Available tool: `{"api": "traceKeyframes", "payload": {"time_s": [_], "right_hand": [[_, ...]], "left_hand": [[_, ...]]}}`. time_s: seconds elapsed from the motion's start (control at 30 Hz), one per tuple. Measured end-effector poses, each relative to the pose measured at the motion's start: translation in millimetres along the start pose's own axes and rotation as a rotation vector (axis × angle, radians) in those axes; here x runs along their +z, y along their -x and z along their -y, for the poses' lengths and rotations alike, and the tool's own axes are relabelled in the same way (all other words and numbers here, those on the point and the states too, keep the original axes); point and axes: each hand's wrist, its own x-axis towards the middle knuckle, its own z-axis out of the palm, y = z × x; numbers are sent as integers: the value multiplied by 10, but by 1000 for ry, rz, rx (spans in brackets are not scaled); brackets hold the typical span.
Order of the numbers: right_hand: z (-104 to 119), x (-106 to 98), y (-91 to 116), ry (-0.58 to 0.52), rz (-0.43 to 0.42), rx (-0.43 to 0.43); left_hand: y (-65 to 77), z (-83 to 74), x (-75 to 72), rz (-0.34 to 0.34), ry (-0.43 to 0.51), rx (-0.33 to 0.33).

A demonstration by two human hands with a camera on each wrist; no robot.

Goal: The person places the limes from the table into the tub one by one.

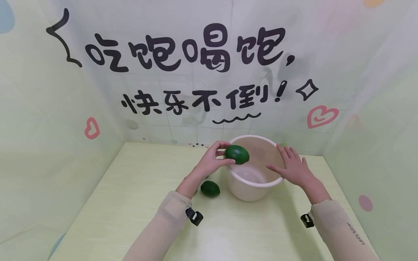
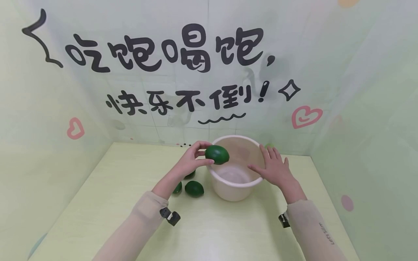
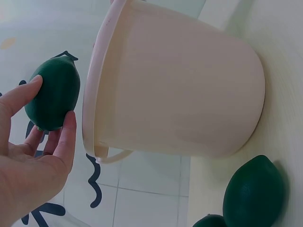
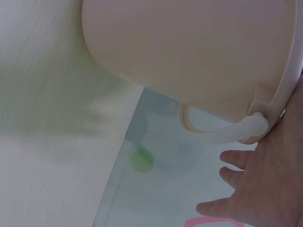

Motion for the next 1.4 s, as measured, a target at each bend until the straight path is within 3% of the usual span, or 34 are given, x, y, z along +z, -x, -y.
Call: {"api": "traceKeyframes", "payload": {"time_s": [1.4], "right_hand": [[-32, 12, -28, -7, 6, 4]], "left_hand": [[-112, -114, 163, 51, 24, 15]]}}
